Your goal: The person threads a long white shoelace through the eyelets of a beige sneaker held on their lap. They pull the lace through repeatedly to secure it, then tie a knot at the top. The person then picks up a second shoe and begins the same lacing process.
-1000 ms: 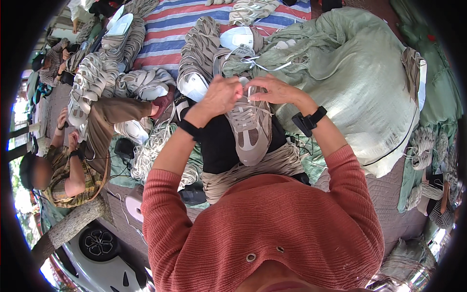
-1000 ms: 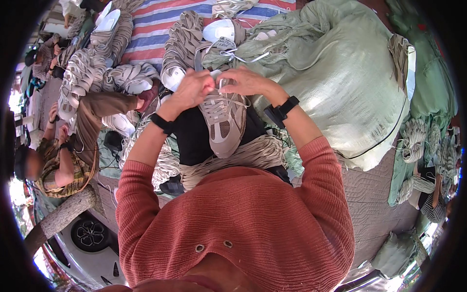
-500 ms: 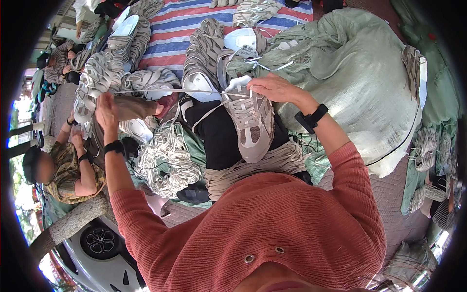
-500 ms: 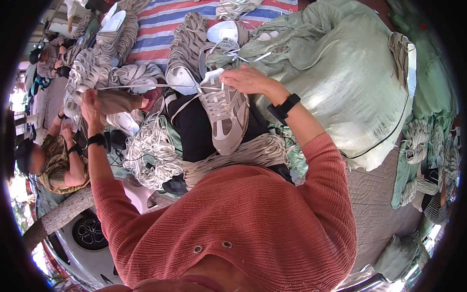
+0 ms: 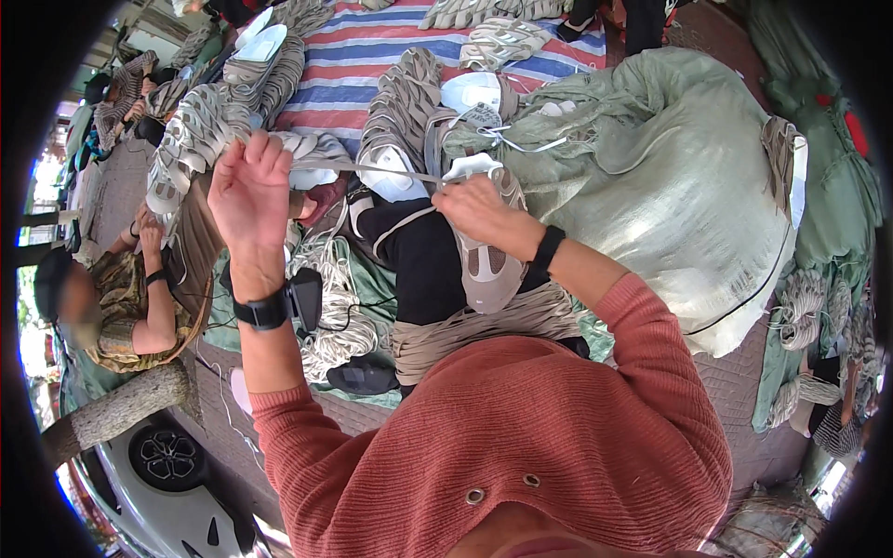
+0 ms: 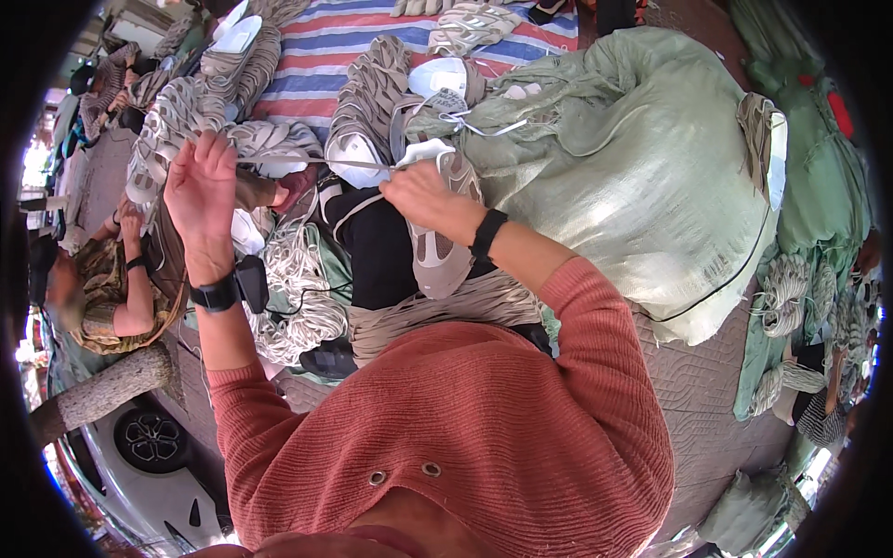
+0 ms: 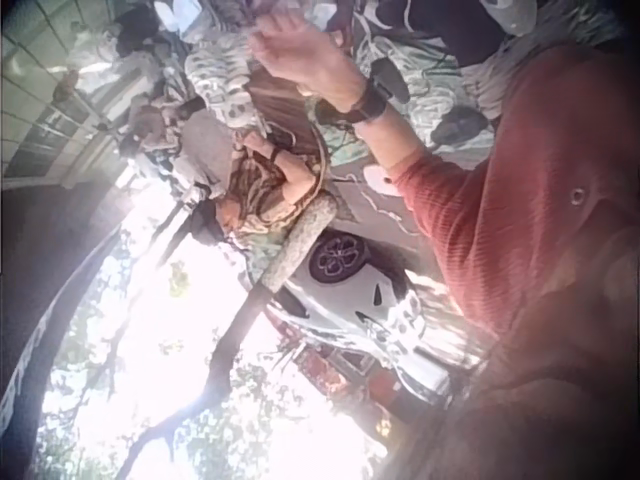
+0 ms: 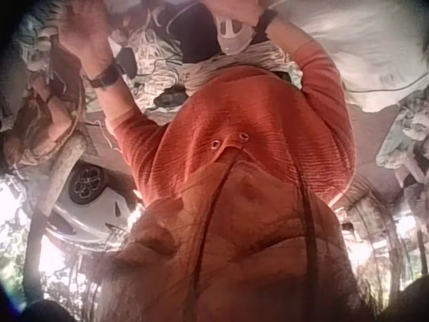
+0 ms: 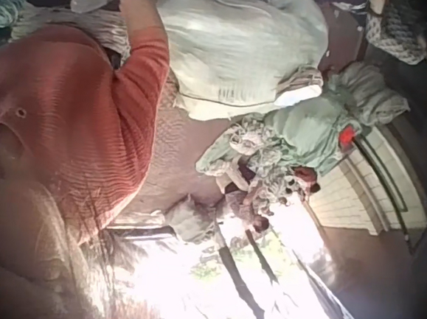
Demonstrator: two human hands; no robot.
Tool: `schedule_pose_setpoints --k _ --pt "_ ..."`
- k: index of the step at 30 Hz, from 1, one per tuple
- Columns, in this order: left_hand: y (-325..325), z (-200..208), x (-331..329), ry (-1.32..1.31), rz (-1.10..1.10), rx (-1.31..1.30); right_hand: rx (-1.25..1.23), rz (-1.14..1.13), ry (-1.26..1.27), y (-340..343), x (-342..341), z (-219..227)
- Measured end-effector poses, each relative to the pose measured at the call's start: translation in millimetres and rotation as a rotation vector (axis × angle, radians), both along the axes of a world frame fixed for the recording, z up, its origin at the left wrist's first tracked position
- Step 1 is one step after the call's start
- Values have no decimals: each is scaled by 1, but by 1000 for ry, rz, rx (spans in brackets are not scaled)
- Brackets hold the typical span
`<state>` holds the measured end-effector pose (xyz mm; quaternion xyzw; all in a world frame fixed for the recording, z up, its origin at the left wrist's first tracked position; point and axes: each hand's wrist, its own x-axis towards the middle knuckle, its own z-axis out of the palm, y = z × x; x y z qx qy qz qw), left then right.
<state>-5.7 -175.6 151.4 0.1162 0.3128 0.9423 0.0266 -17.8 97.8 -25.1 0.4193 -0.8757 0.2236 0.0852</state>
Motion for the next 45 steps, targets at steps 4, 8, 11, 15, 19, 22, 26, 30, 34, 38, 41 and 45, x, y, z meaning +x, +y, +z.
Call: schedule_pose_setpoints --k 4,8,11,15,19,22,26,30,34,38,41,45 --pt "-28 -24 27 -326 257 -261 -118 173 -519 17 19 17" --pt "-93 -132 68 -801 278 -258 -485 252 -1167 66 33 76" --pt "-82 -183 83 -964 209 -267 -1180 118 -1427 118 31 66" --pt "-1 -179 66 -787 107 -661 -1780 83 -1383 174 0 31" --pt "64 -189 33 -262 200 -1142 -2041 -440 -1375 200 -13 -2" --pt "92 -187 20 4 282 -1611 -2135 -834 -1342 192 -18 -1" --pt "107 -178 14 115 192 -1856 -2243 -495 -1320 237 -41 -52" --pt "101 -182 15 141 202 -1845 -1808 -341 -1198 201 -67 -41" --pt "103 -180 10 193 150 -1866 -922 -368 -889 99 -63 9" --pt "101 -177 -5 164 -23 -1766 -254 169 -378 53 -69 -11" --pt "95 -200 -18 -69 -123 -1481 -71 163 -289 30 -52 -12" --pt "101 -189 -21 -61 -172 -1658 -202 115 -524 38 -44 -5"
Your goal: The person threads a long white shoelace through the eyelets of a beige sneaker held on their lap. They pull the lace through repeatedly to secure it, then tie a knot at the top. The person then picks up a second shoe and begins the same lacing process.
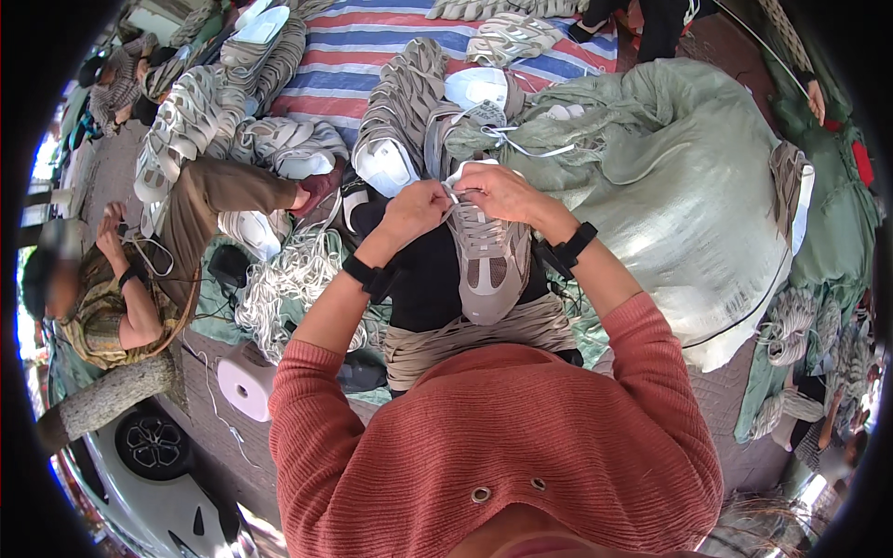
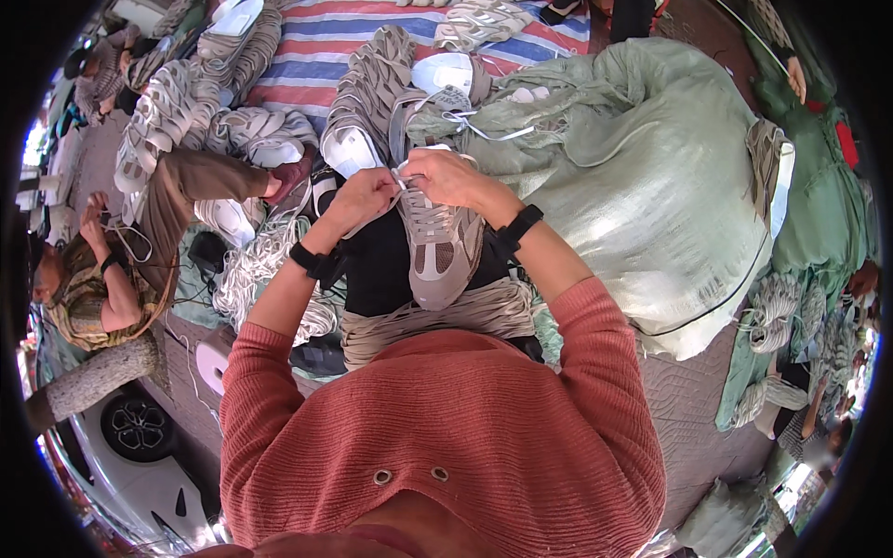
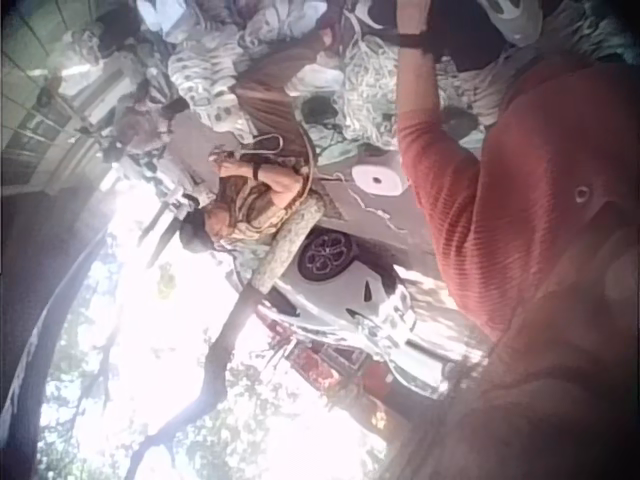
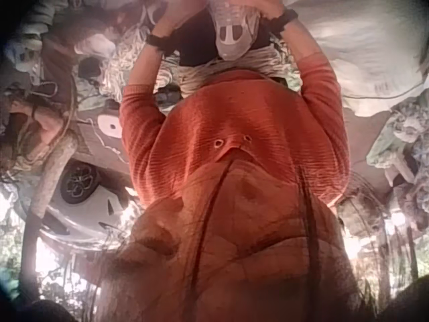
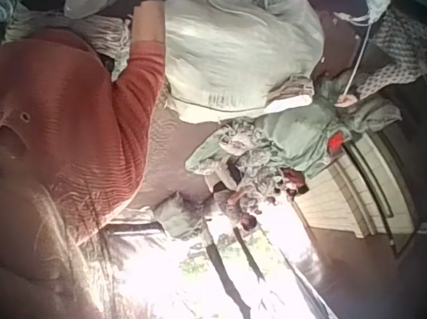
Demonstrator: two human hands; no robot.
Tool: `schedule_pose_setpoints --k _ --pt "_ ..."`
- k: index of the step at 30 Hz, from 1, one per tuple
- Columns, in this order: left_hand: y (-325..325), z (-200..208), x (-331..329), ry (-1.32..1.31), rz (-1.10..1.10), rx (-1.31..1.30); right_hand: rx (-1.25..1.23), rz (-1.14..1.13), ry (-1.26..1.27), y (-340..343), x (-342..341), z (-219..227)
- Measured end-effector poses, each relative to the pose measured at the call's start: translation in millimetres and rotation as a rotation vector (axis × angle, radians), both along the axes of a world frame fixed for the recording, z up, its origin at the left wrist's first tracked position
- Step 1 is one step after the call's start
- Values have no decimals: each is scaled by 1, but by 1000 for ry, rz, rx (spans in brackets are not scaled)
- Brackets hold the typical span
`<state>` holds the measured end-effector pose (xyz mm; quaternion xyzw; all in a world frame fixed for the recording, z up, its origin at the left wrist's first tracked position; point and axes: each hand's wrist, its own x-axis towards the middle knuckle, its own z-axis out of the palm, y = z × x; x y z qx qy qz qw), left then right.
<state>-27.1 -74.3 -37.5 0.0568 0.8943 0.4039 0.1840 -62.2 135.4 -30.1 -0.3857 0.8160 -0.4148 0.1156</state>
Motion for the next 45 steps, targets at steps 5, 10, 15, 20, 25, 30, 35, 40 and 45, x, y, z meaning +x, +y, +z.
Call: schedule_pose_setpoints --k 5,10,15,20,25,30,35,40,45 --pt "-4 -17 5 133 -42 235 -39 21 -28 -6 -8 -10" --pt "1 15 27 249 87 51 -160 56 -174 1 -17 -20" --pt "-2 6 40 639 -179 -164 -807 -214 -1014 29 -15 15" --pt "2 7 24 356 93 177 -1420 -493 -1093 123 -28 -15" --pt "10 19 25 357 -56 157 -1043 -803 -1100 166 -8 -29" --pt "16 17 -2 389 16 156 -320 -685 -887 114 7 -14" --pt "48 -4 -23 424 -102 3 -151 -395 -457 71 10 -24" --pt "-13 7 -20 96 362 550 90 -403 -358 69 17 -10" --pt "-164 12 5 14 368 -488 67 -442 -499 72 23 -15"
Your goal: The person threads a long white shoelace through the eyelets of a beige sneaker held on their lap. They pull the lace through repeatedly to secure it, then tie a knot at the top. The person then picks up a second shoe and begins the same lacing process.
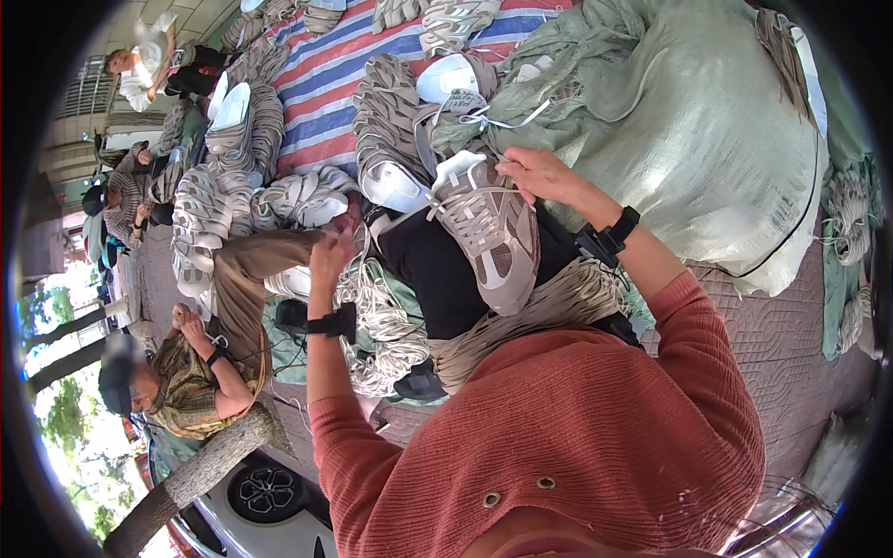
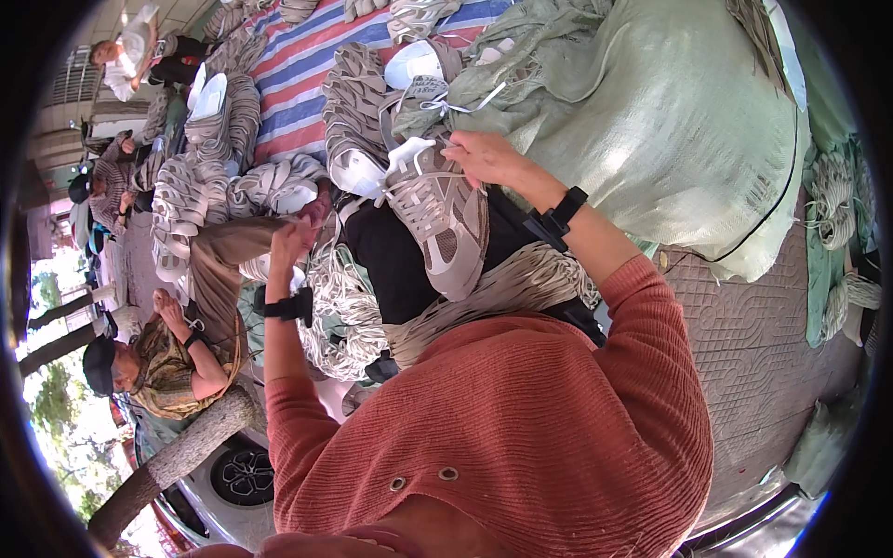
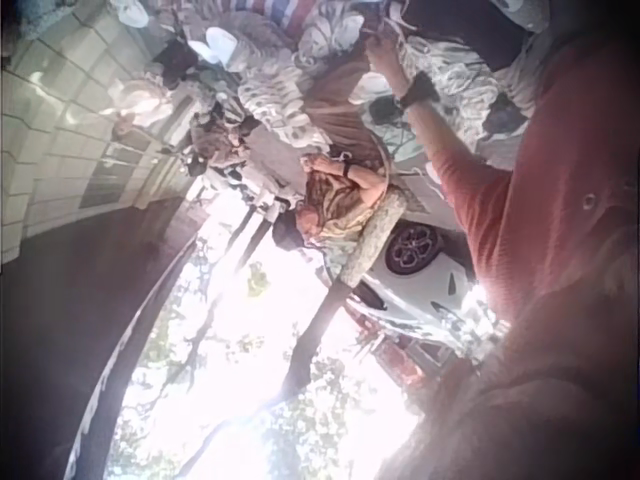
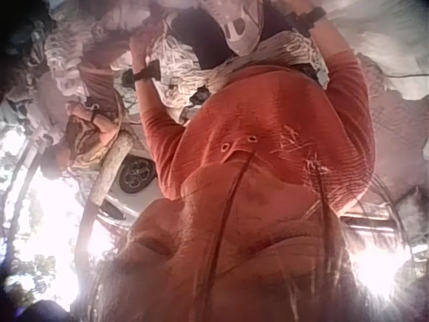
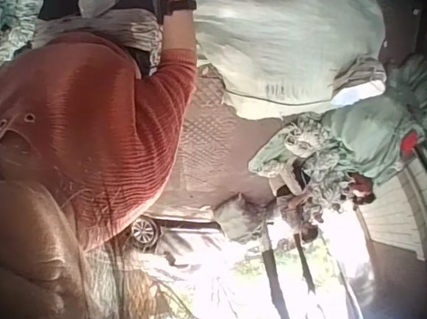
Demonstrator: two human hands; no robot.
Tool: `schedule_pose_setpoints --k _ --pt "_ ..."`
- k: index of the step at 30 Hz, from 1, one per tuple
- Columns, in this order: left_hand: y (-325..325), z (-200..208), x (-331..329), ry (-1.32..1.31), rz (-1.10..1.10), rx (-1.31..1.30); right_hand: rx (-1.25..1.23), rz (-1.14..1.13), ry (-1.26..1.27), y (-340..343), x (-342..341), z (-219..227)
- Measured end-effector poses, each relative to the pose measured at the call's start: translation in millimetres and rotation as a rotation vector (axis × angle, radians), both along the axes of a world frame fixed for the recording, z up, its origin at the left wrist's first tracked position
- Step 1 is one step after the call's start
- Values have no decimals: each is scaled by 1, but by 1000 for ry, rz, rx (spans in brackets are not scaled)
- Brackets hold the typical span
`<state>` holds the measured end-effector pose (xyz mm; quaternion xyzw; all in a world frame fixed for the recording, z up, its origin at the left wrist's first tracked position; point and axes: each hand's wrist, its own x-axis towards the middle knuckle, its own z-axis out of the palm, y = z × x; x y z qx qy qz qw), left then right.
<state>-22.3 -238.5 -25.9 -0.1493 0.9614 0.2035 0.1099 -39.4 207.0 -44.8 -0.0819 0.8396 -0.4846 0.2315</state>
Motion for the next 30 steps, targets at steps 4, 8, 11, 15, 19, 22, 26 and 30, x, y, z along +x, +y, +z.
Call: schedule_pose_setpoints --k 4,8,11,15,19,22,26,30 --pt "37 36 5 47 -196 -594 -84 -46 322 1 -1 -11" --pt "106 23 -8 424 -328 -121 -197 94 157 -3 1 6" --pt "178 17 -13 438 -492 -57 -257 123 154 -1 -5 -4" --pt "216 8 -18 452 -698 118 -241 50 -57 1 -5 6" --pt "219 6 -25 387 -685 276 -318 -11 14 -4 -2 5" --pt "218 0 -29 418 -709 298 -455 -12 126 -13 2 -10" --pt "216 -4 -29 477 -758 282 -413 -62 -190 -8 8 0" --pt "217 0 -28 466 -775 255 -505 -138 -186 -13 7 -5"
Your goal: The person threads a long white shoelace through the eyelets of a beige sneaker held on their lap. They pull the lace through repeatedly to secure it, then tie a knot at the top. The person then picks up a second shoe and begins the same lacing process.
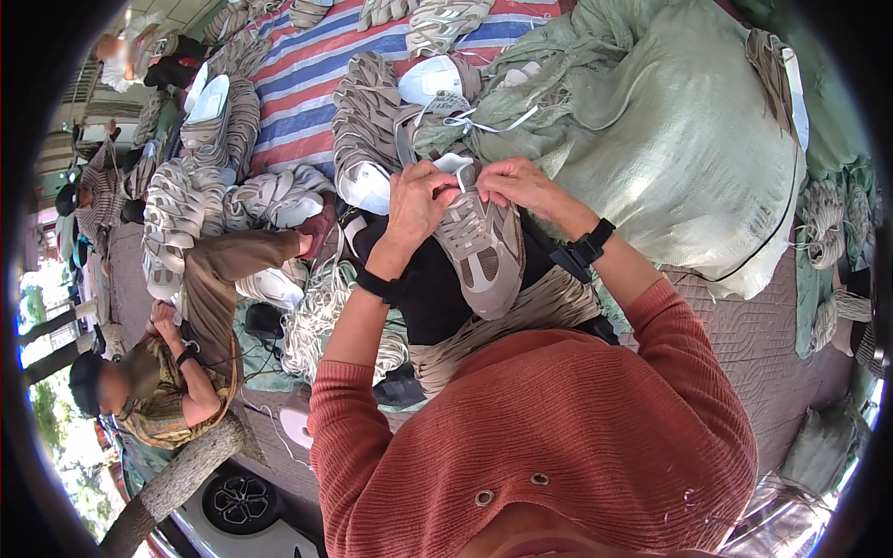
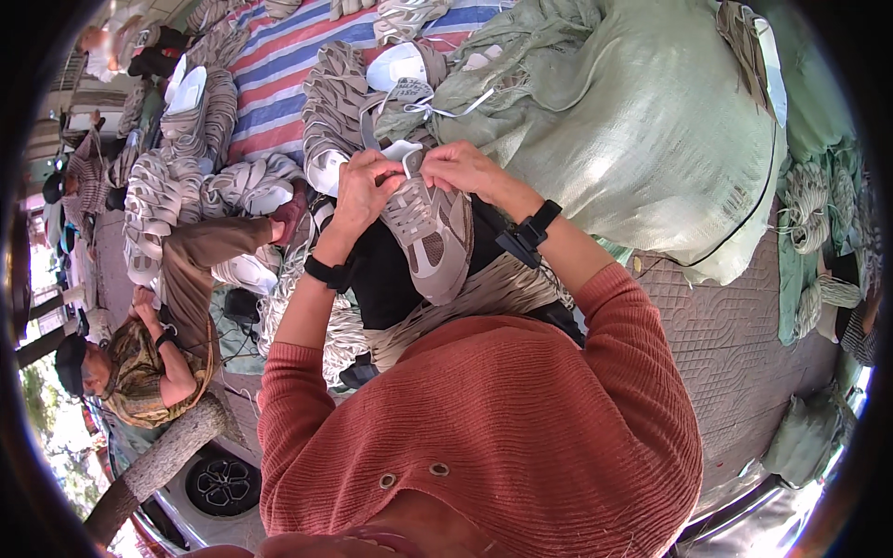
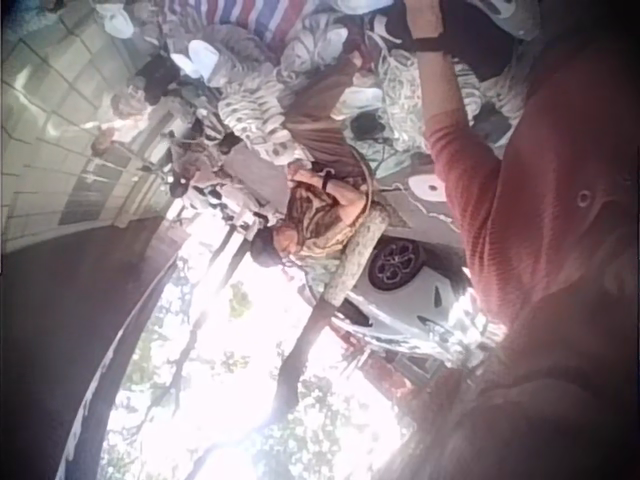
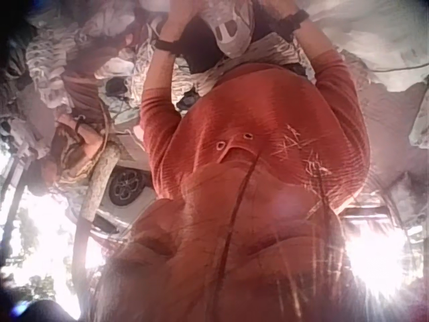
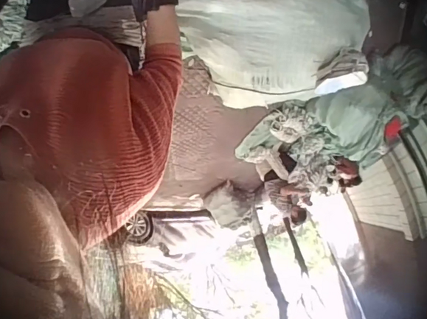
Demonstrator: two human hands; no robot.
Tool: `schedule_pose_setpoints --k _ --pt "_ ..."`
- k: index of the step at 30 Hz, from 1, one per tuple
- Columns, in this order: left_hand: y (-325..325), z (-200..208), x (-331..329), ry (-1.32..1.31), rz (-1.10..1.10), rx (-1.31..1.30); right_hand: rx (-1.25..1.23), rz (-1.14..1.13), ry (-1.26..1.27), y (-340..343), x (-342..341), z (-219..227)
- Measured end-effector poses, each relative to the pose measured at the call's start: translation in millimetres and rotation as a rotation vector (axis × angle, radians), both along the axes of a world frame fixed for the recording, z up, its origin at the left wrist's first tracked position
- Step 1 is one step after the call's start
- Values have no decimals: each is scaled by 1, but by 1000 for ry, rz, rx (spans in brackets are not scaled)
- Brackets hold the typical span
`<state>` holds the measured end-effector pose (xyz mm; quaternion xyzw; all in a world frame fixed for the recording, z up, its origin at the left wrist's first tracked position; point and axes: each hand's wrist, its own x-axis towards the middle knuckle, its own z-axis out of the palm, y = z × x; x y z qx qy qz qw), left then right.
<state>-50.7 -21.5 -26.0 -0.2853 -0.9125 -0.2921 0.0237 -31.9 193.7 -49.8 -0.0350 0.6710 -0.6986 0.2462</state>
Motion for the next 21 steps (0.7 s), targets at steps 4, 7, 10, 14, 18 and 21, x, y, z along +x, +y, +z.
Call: schedule_pose_setpoints --k 4,7,10,14,18,21 --pt "-2 3 3 -9 10 -59 -53 -45 -55 -2 -2 1" --pt "-4 0 2 -50 7 -38 -89 -24 -21 -5 -1 -1" --pt "-4 -2 1 -55 7 -20 -86 -9 -18 -5 1 0" --pt "-5 -5 -2 -29 -25 29 -87 26 -24 -4 1 -1" --pt "-6 -7 -5 -17 -59 75 -69 60 -36 -5 -4 2" --pt "-5 -8 -4 -1 -72 114 -100 18 -86 -2 -8 1"
